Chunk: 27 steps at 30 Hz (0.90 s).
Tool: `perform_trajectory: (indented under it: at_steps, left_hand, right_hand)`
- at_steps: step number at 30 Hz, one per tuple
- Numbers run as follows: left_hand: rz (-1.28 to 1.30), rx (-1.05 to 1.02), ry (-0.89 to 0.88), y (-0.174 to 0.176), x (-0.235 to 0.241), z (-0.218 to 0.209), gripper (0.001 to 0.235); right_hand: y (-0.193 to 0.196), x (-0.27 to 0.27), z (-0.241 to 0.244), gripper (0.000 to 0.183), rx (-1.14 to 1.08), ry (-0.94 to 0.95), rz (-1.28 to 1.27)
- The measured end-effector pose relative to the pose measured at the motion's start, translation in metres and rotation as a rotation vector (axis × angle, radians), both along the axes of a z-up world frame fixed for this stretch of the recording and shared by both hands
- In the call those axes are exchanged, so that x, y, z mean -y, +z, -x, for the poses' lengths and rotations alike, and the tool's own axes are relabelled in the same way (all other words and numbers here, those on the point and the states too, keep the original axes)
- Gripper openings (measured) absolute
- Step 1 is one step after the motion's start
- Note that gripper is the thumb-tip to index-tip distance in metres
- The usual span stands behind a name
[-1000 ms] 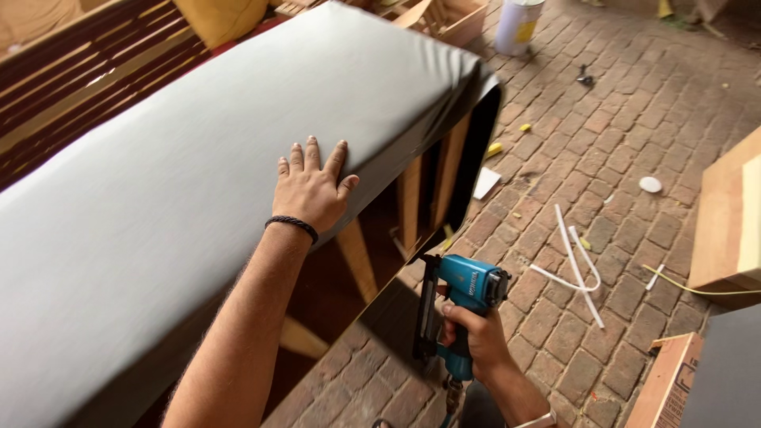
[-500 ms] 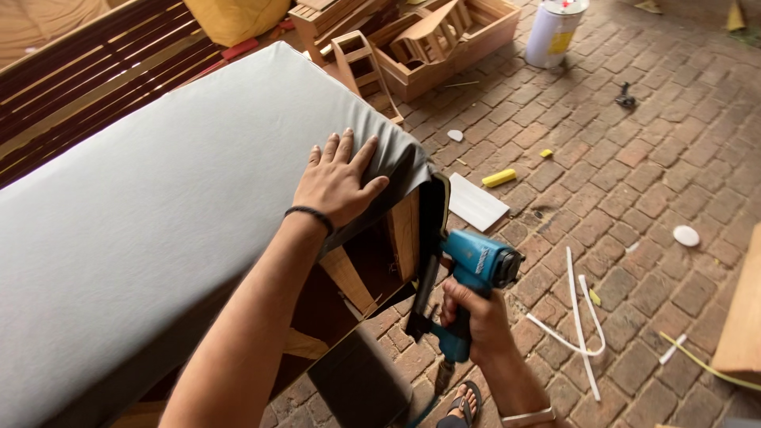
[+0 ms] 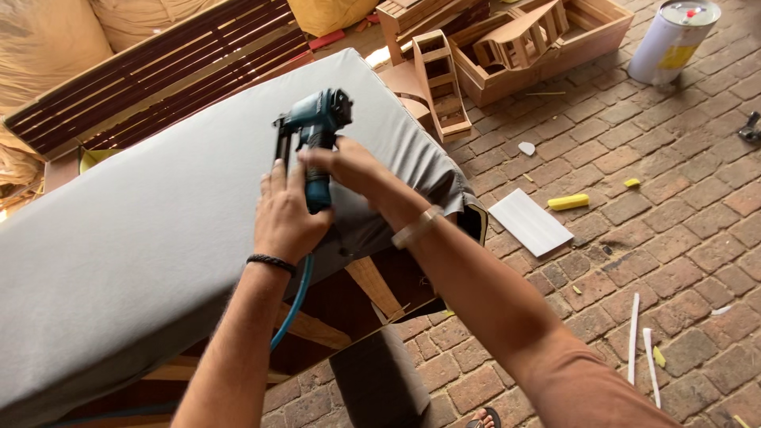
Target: The person stretches and secures gray fabric over a wooden bench seat using a pneumatic staple gun. They repeatedly pull the fabric taut, fold edges, and drive staples along the underside of the seat frame.
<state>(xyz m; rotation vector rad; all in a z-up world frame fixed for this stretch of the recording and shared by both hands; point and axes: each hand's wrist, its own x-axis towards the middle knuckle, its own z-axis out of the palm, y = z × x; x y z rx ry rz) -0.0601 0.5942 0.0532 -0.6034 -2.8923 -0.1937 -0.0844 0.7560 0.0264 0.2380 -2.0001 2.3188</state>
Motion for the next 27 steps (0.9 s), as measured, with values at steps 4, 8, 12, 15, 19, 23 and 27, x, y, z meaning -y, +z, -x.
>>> perform_trajectory:
  at_steps: [4, 8, 12, 15, 19, 23, 27]
  left_hand:
    - [-0.028, 0.276, 0.109, 0.020, 0.015, 0.029, 0.087]
    - [0.131, 0.078, 0.088, 0.027, 0.008, 0.031, 0.074]
    - [0.103, 0.140, -0.285, -0.011, -0.055, 0.013, 0.068]
    - [0.091, 0.144, -0.237, -0.027, -0.078, 0.014, 0.071]
    - [0.158, 0.131, -0.243, -0.031, -0.075, 0.017, 0.075]
    - [0.214, 0.130, -0.236, -0.026, -0.072, 0.016, 0.074]
    - [0.204, 0.103, -0.303, -0.025, -0.100, 0.014, 0.072]
  right_hand:
    - [-0.041, -0.052, -0.100, 0.037, -0.575, -0.287, -0.099]
    - [-0.091, -0.080, -0.159, 0.045, 0.261, -0.452, 0.327]
    - [-0.114, -0.089, -0.124, 0.044, 0.196, -0.414, 0.444]
    - [-0.122, -0.094, -0.105, 0.048, 0.037, -0.579, 0.433]
    - [-0.135, -0.087, -0.095, 0.037, -0.210, -0.662, 0.666]
    - [-0.145, -0.074, -0.094, 0.034, -0.310, -0.553, 0.928]
    - [-0.157, -0.075, -0.104, 0.029, -0.310, -0.476, 1.048]
